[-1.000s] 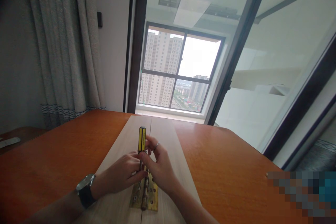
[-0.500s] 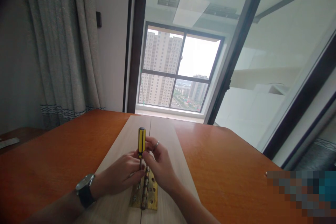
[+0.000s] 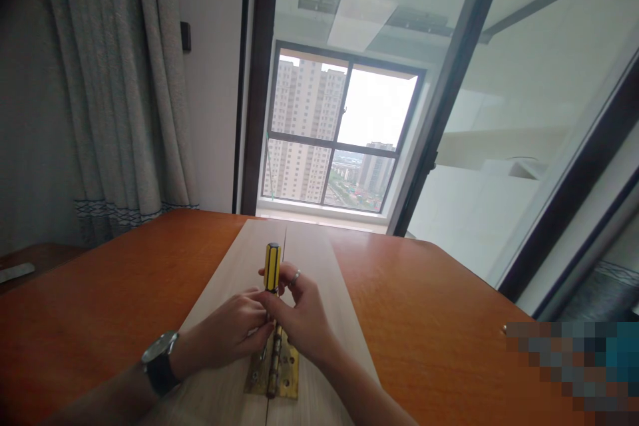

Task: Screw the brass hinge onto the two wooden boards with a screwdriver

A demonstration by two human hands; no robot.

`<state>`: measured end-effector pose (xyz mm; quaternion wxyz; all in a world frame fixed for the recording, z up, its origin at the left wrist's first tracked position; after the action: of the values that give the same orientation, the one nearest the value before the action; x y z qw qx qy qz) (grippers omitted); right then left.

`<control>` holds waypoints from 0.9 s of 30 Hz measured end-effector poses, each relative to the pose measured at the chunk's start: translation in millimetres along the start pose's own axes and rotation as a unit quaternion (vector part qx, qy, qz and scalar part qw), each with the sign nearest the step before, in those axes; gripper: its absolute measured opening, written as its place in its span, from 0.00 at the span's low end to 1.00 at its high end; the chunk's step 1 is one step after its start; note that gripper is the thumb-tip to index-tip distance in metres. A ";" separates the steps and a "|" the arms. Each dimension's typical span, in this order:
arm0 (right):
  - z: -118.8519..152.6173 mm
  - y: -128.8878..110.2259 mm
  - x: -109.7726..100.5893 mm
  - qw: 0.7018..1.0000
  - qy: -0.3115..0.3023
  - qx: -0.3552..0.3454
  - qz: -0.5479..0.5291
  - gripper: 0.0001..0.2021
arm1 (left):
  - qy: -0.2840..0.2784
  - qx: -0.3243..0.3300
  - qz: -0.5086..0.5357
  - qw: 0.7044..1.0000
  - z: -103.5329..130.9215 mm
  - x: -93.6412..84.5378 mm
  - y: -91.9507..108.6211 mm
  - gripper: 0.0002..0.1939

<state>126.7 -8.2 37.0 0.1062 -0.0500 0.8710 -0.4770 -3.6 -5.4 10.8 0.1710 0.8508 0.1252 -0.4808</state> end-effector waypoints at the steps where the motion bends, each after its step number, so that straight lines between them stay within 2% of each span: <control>1: -0.4 1.4 -0.5 1.000 0.003 0.008 -0.010 0.12 | 0.004 0.000 -0.003 1.000 0.1 -0.9 0.2 0.14; 6: -0.6 2.7 -0.4 0.997 -0.002 0.025 -0.073 0.25 | 0.021 0.001 0.010 1.000 -0.3 -7.6 3.0 0.14; 10: 0.7 -2.3 0.6 0.997 0.000 0.024 -0.075 0.21 | 0.016 -0.001 0.015 1.000 -1.2 -9.9 4.8 0.14; 15: 0.1 -9.9 1.8 0.994 -0.033 0.017 -0.101 0.16 | 0.010 -0.002 -0.001 1.000 -0.6 -8.0 3.3 0.14; 21: 0.7 -11.9 2.0 0.992 -0.050 0.026 -0.113 0.17 | 0.009 -0.003 -0.006 1.000 -0.4 -3.3 -1.2 0.13; 24: -0.1 -9.5 0.2 0.997 -0.017 0.009 -0.068 0.15 | 0.010 -0.002 0.007 1.000 -0.6 -2.8 -1.4 0.12; 27: -2.2 -2.8 -2.1 0.998 0.014 0.030 -0.046 0.14 | 0.003 -0.007 0.011 1.000 -0.3 -2.9 -1.1 0.14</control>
<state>128.2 -7.5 40.8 0.0739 -0.0802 0.8543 -0.5082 -5.3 -4.4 13.3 0.1817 0.8522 0.1201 -0.4758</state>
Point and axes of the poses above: each hand's wrist, its own z-axis away from the middle knuckle, its own x-axis out of the palm, y = z × x, the point moved 3 cm from there along -z, towards the middle knuckle, and after that the axes turned 2 degrees about -y, right-handed, at the moved point
